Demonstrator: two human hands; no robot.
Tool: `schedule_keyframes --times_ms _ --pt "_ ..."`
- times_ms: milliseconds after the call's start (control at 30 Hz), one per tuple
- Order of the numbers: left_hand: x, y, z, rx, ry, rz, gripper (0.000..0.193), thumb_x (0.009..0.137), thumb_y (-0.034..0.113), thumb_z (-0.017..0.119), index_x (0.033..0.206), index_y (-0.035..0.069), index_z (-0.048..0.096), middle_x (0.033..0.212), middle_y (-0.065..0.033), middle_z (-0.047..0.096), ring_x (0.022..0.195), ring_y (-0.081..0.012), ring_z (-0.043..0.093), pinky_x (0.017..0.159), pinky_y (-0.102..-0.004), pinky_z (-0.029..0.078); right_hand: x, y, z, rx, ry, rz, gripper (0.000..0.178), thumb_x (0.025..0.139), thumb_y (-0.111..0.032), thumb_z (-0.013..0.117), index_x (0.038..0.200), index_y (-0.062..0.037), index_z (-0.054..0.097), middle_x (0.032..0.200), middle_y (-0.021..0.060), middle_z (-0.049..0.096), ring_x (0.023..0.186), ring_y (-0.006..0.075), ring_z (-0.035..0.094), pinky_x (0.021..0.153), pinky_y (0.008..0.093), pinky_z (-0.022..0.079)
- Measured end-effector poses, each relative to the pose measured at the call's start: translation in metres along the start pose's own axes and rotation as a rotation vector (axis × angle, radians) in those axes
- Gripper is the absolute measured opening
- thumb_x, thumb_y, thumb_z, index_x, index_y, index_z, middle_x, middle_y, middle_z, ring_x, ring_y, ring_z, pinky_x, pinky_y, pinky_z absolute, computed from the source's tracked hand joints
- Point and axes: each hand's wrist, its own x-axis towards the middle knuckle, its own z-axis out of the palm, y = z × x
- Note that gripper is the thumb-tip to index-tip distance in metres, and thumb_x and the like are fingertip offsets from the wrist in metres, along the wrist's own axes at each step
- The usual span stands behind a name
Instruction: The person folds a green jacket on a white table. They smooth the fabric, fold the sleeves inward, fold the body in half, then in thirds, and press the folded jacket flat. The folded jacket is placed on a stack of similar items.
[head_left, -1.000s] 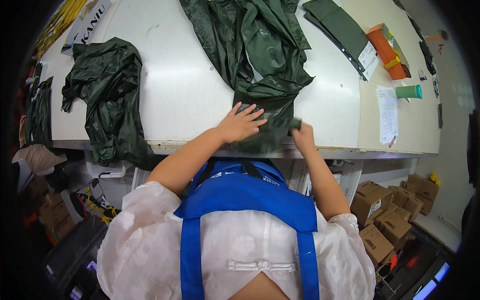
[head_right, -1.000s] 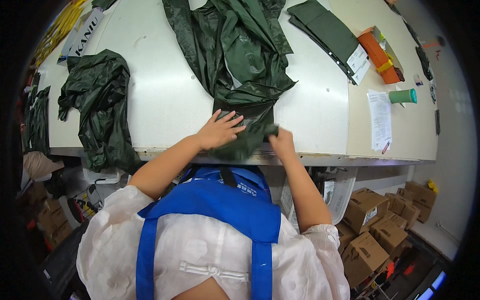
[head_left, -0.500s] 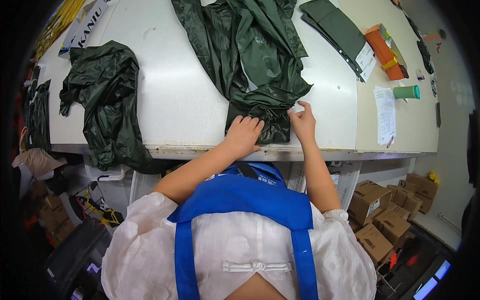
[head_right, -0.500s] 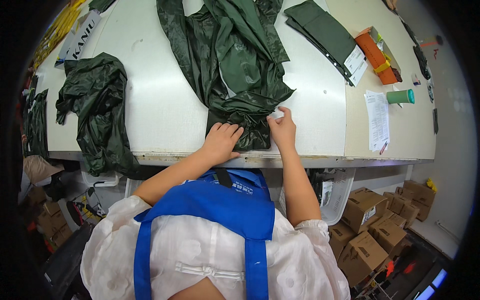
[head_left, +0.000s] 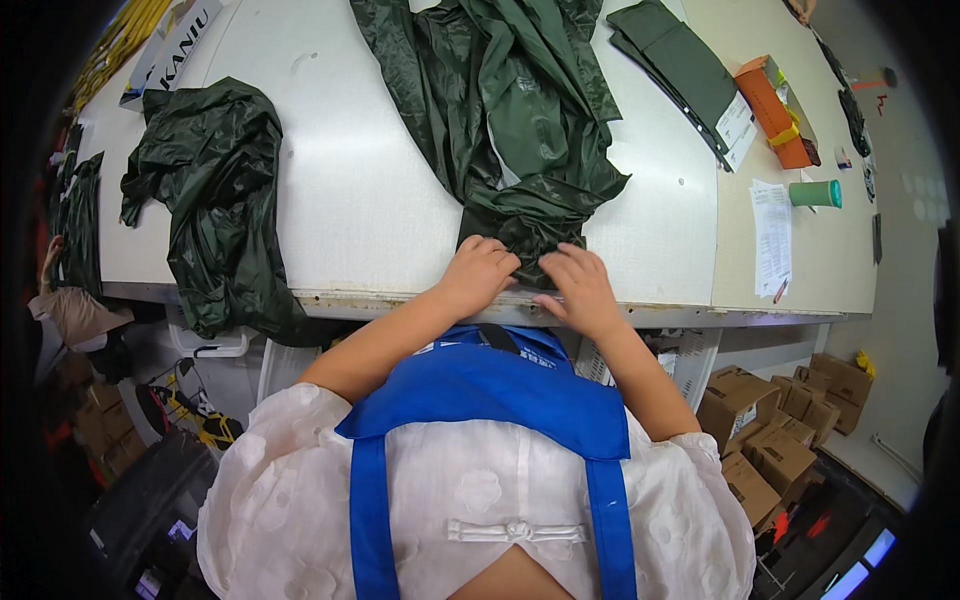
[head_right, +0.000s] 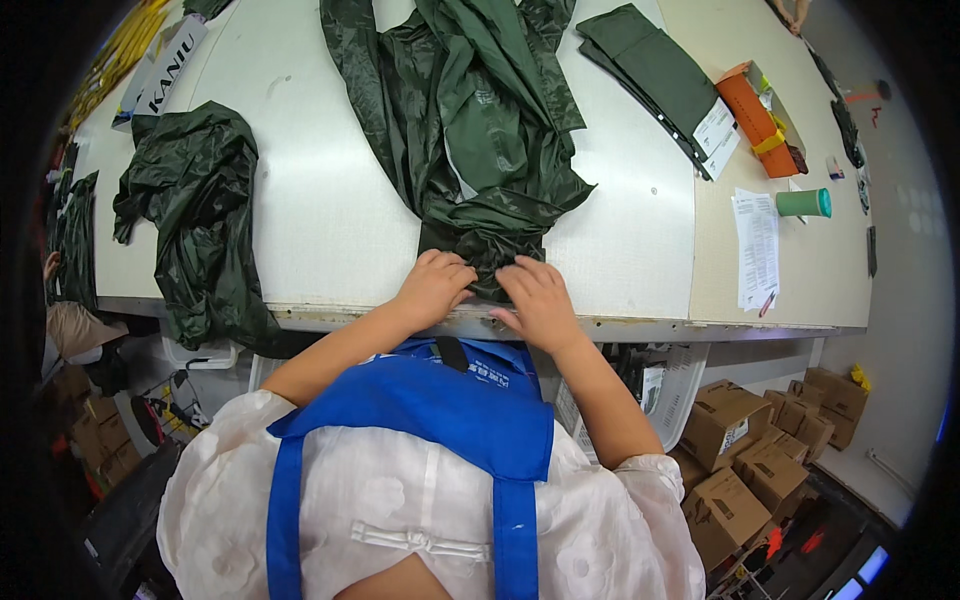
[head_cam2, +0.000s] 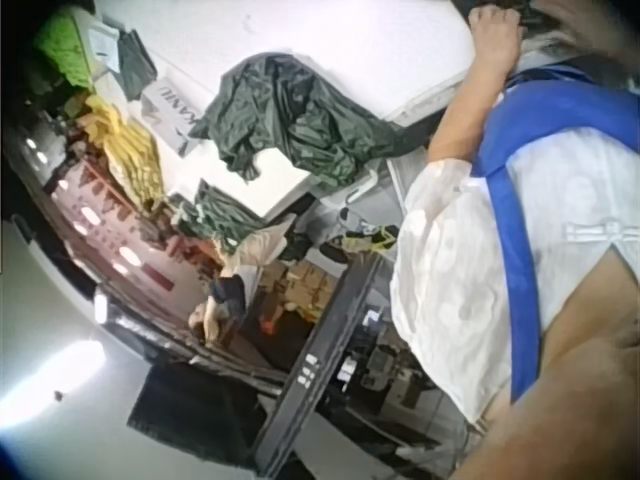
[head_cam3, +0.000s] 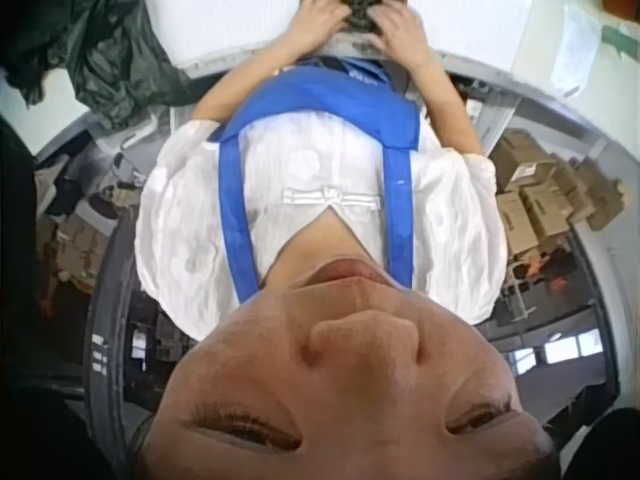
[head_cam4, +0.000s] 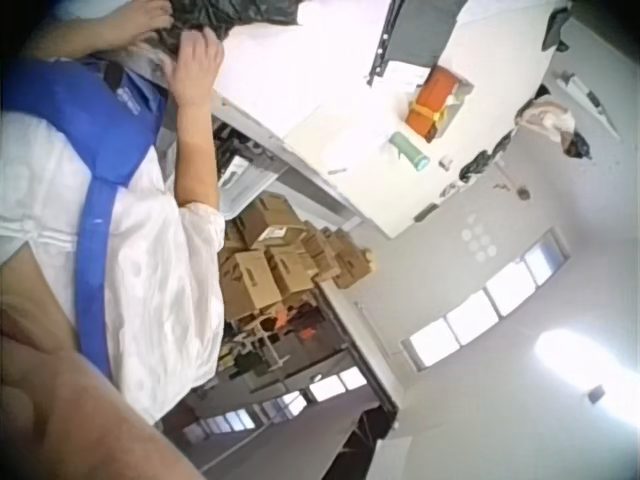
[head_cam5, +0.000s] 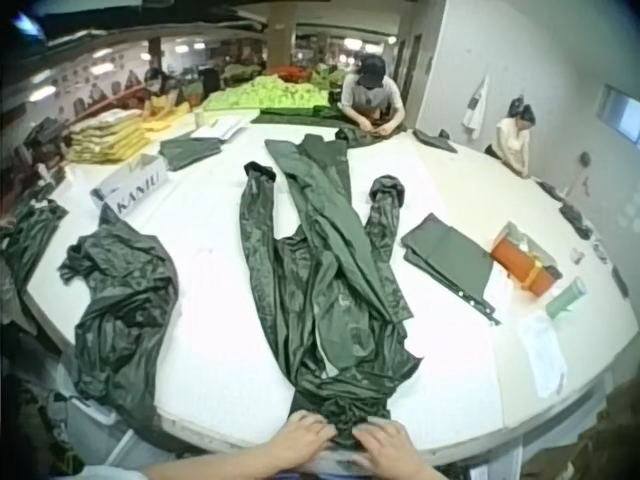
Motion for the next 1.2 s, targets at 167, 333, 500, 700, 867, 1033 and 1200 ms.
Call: schedule_keyframes --times_ms 167,333,500,700,867,1033,1200 --pt "0.022 -0.007 0.001 -0.119 -0.195 -0.308 0.024 0.087 0.021 0.058 0.107 0.009 0.05 0.076 -0.0128 0.064 0.076 -0.0314 0.06 0.076 -0.0416 0.041 0.024 -0.004 -0.005 0.173 -0.24 0.352 0.016 0.079 -0.019 0.068 0.085 -0.0048 0.066 0.08 0.0115 0.065 0.081 0.03 0.06 0.076 0.0383 0.047" --pt "0.038 -0.016 -0.002 -0.203 -0.292 -0.415 0.022 0.093 0.025 0.049 0.105 0.007 0.048 0.079 -0.0182 0.065 0.076 -0.038 0.062 0.069 -0.0489 0.046 0.085 0.002 0.001 -0.036 0.306 0.057 0.011 0.081 -0.016 0.064 0.087 -0.0067 0.065 0.087 0.0092 0.062 0.076 0.0313 0.06 0.069 0.0399 0.049" --pt "0.046 -0.02 -0.008 -0.208 -0.398 -0.483 0.025 0.093 0.026 0.047 0.104 0.005 0.052 0.085 -0.0197 0.066 0.083 -0.038 0.063 0.072 -0.0489 0.048 0.101 0.016 0.004 -0.078 0.106 0.126 0.009 0.082 -0.014 0.063 0.085 -0.0064 0.065 0.089 0.008 0.062 0.075 0.031 0.06 0.066 0.0394 0.049" --pt "0.052 -0.023 -0.008 -0.213 -0.456 -0.547 0.027 0.094 0.027 0.046 0.102 0.003 0.054 0.089 -0.0202 0.066 0.088 -0.0379 0.063 0.075 -0.0483 0.047 0.059 -0.009 0.0 0.214 0.105 0.097 0.033 0.076 -0.017 0.07 0.105 -0.0061 0.058 0.091 0.012 0.06 0.083 0.0305 0.058 0.074 0.0405 0.047" --pt "0.048 -0.018 -0.003 -0.158 -0.352 -0.525 0.022 0.09 0.025 0.051 0.098 0.004 0.056 0.086 -0.019 0.065 0.083 -0.0381 0.062 0.073 -0.0473 0.047 0.027 0.001 0.017 -0.077 -0.047 -0.239 0.023 0.071 -0.017 0.072 0.091 -0.0095 0.062 0.088 0.0085 0.058 0.093 0.0272 0.054 0.083 0.0394 0.042" --pt "0.031 0.005 -0.045 0.093 0.152 0.092 0.022 0.081 0.02 0.06 0.099 0.008 0.061 0.093 -0.0108 0.062 0.088 -0.027 0.057 0.079 -0.0358 0.044 0.038 0.026 0.025 0.012 -0.035 -0.133 0.01 0.074 -0.013 0.069 0.075 -0.0058 0.062 0.076 0.0101 0.058 0.082 0.0291 0.056 0.08 0.0392 0.043" --pt "0.017 -0.008 -0.01 0.224 -0.119 0.014 0.026 0.077 0.02 0.064 0.1 0.008 0.065 0.098 -0.0068 0.062 0.095 -0.0223 0.055 0.084 -0.0353 0.041 0.045 0.025 0.029 0.137 0.004 0.166 0.014 0.08 -0.006 0.062 0.094 -0.0033 0.062 0.08 0.0125 0.061 0.086 0.0329 0.057 0.082 0.0435 0.043"
